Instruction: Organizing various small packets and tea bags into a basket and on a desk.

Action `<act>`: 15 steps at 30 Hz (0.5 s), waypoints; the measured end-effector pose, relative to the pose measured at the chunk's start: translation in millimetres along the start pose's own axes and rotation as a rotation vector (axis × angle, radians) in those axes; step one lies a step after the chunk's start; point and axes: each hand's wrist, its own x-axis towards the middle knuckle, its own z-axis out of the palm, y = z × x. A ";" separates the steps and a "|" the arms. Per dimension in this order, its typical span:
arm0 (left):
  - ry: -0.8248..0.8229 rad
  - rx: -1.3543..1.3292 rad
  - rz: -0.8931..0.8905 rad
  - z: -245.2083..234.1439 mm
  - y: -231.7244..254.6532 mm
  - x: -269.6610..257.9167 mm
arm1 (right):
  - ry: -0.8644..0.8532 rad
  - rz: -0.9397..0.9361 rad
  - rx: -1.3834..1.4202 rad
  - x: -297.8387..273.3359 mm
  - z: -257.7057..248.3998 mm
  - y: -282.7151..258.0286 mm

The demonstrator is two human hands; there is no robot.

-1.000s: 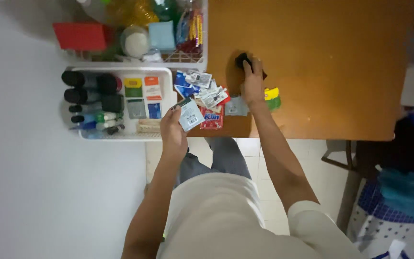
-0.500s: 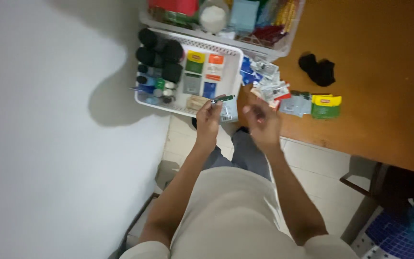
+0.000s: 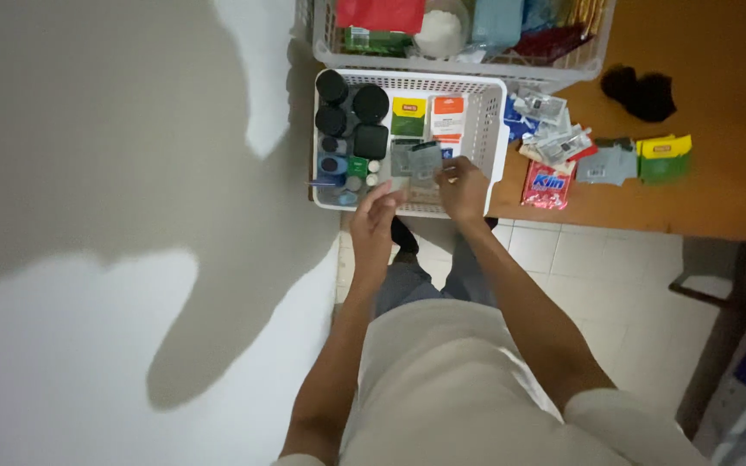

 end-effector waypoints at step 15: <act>-0.127 0.080 0.036 -49.9 -4.1 4.1 | 0.134 0.009 -0.461 -5.9 53.4 -39.4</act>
